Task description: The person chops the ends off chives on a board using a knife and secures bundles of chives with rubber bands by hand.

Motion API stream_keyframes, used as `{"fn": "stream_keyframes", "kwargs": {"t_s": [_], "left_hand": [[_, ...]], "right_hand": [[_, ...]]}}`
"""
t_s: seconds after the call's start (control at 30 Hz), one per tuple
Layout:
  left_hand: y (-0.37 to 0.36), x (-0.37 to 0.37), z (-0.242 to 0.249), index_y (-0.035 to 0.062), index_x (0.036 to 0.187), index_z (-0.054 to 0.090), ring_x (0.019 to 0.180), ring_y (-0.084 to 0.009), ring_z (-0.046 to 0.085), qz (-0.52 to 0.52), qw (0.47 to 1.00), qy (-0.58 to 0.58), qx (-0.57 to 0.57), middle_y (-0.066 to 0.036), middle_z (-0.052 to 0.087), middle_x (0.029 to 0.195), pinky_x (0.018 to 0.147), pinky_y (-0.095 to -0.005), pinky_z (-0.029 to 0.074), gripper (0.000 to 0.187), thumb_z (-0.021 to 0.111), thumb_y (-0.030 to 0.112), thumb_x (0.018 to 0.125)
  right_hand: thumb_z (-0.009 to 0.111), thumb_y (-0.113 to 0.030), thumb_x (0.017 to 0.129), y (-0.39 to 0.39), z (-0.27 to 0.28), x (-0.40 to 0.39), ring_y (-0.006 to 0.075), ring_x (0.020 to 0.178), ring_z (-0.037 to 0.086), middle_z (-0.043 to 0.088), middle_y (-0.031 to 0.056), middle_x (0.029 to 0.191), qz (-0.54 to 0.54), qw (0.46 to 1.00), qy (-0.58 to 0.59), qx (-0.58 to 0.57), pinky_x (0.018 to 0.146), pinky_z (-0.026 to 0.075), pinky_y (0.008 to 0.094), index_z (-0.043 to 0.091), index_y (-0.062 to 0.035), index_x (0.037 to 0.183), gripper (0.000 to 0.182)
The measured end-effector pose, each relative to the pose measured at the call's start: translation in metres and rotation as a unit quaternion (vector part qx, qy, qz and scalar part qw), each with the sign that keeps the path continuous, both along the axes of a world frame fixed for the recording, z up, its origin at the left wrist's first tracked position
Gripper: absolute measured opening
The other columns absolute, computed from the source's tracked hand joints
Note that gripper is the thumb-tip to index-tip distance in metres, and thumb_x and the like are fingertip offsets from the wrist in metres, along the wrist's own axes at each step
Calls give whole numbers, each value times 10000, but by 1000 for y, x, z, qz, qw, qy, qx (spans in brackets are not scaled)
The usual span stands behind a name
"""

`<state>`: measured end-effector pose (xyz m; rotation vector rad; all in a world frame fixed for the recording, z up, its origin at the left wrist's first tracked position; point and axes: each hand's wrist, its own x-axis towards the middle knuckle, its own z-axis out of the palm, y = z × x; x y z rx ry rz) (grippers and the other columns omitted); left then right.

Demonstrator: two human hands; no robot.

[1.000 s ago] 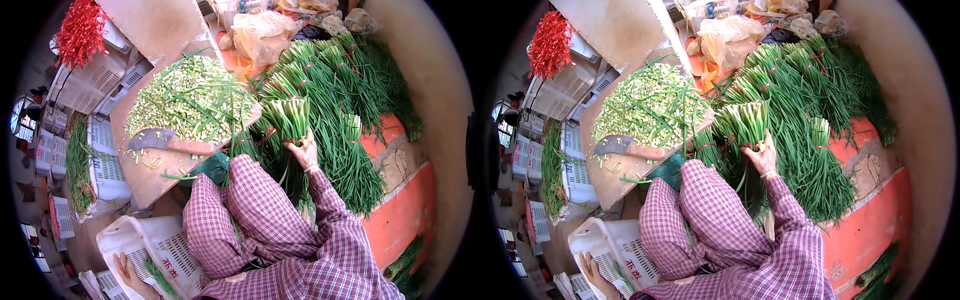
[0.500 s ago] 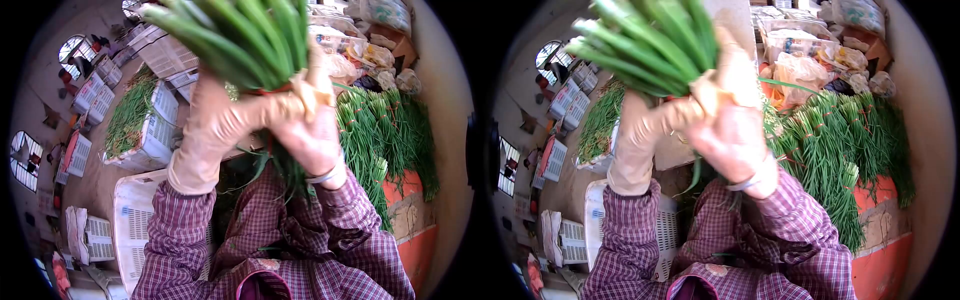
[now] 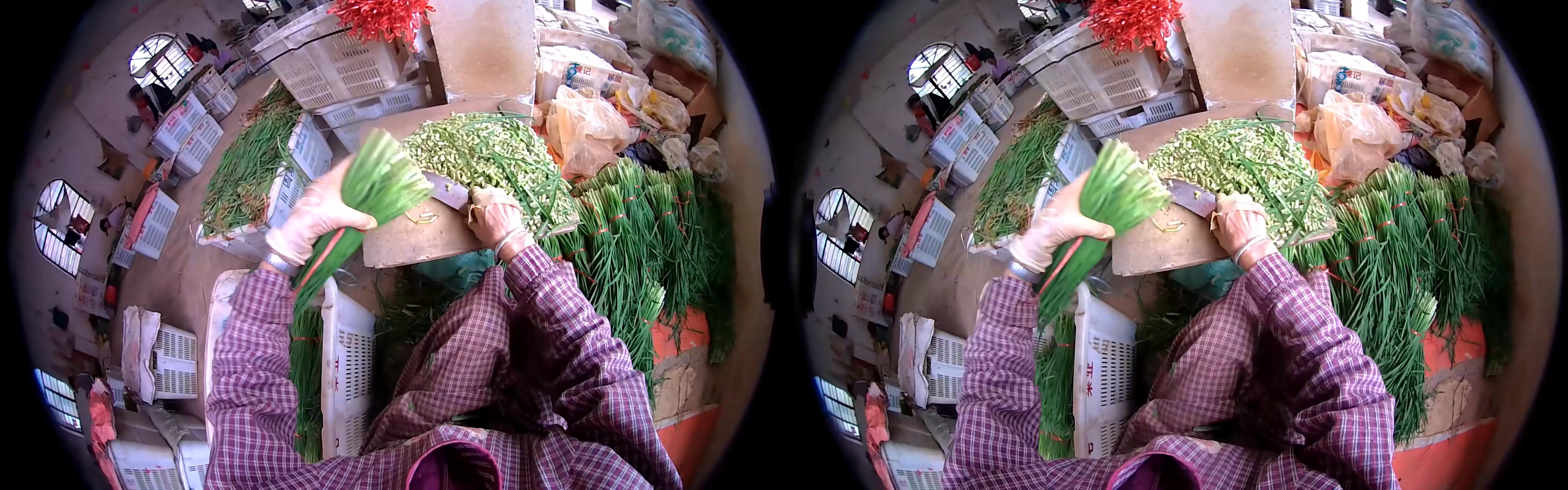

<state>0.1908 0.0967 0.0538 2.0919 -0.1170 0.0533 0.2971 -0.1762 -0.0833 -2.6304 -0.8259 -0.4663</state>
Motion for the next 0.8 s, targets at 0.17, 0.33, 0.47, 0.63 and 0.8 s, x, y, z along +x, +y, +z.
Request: {"fn": "stream_keyframes", "kwargs": {"t_s": [0.17, 0.33, 0.47, 0.63, 0.8], "left_hand": [[-20, 21, -51, 67, 1580, 283, 1295, -373, 550, 41, 963, 94, 249, -255, 579, 1371, 1121, -380, 406, 1264, 918, 289, 510], [-41, 30, -32, -28, 1591, 141, 1451, -348, 396, 11, 953, 140, 268, -281, 399, 1545, 1186, -360, 316, 1388, 932, 390, 530], [-71, 46, -46, -31, 1591, 117, 1426, -381, 414, 53, 952, 69, 295, -284, 405, 1529, 1184, -373, 336, 1458, 954, 446, 496], [-98, 49, -66, -3, 1571, 169, 1168, -342, 615, 123, 831, 81, 536, -197, 570, 1272, 942, -462, 525, 1428, 937, 576, 516], [-101, 50, -70, 67, 1560, 236, 1014, -294, 667, 123, 811, 87, 565, -133, 600, 1104, 831, -452, 537, 1292, 919, 555, 577]], "right_hand": [[631, -267, 894, -17, -3, 14, 388, 850, 669, 649, 213, 903, 29, 998, 9, 54, 727, 548, 490, 592, -30, 1027, 274], [591, -276, 989, -48, 39, -13, 367, 837, 684, 669, 207, 904, 33, 953, 192, 232, 736, 536, 449, 601, -27, 1130, 286], [598, -270, 1006, -60, 48, -50, 346, 793, 675, 658, 181, 857, 119, 940, 149, 281, 708, 523, 413, 601, -32, 1135, 270], [592, -253, 1004, -66, 63, -84, 411, 777, 656, 641, 222, 811, 57, 959, 136, 242, 677, 511, 465, 590, -36, 1060, 224], [587, -233, 998, -69, 44, -85, 434, 743, 643, 636, 237, 790, 71, 975, 102, 182, 661, 515, 491, 550, -26, 1027, 212]]}}
